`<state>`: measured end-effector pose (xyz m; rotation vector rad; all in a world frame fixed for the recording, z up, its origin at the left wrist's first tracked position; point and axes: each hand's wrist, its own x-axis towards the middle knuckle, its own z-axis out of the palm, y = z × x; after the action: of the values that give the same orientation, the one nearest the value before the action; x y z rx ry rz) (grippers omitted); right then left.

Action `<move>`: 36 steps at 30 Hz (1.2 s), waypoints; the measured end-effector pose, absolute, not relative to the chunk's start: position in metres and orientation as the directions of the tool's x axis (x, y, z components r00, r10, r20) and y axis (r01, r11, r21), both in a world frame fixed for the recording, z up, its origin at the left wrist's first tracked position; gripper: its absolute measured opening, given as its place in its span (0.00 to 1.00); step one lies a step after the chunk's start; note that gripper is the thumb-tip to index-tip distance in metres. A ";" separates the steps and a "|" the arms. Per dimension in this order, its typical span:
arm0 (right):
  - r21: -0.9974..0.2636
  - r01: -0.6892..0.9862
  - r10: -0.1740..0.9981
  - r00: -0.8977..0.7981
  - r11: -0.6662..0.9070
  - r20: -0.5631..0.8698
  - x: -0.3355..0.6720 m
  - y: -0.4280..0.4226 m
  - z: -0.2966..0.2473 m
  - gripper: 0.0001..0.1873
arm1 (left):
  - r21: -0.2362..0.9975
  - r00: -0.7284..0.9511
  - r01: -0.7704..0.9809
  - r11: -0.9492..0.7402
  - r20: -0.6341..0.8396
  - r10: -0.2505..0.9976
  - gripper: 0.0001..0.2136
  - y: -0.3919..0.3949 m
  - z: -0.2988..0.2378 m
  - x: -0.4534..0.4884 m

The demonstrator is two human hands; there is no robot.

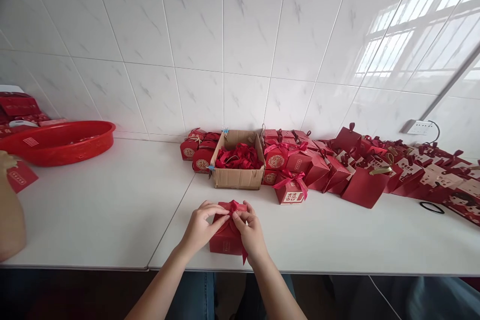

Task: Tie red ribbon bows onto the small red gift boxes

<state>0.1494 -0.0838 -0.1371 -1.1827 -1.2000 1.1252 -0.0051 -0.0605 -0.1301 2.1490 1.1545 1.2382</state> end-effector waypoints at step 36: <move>-0.683 0.544 0.872 -0.345 0.487 0.347 0.187 -0.095 -0.093 0.10 | 0.128 0.762 0.557 -0.821 0.315 0.566 0.12 -0.057 -0.083 -0.024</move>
<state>0.1869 -0.0953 -0.0929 -1.1645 -2.0337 0.5997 -0.0237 -0.0570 -0.0830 2.9240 0.9314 0.5359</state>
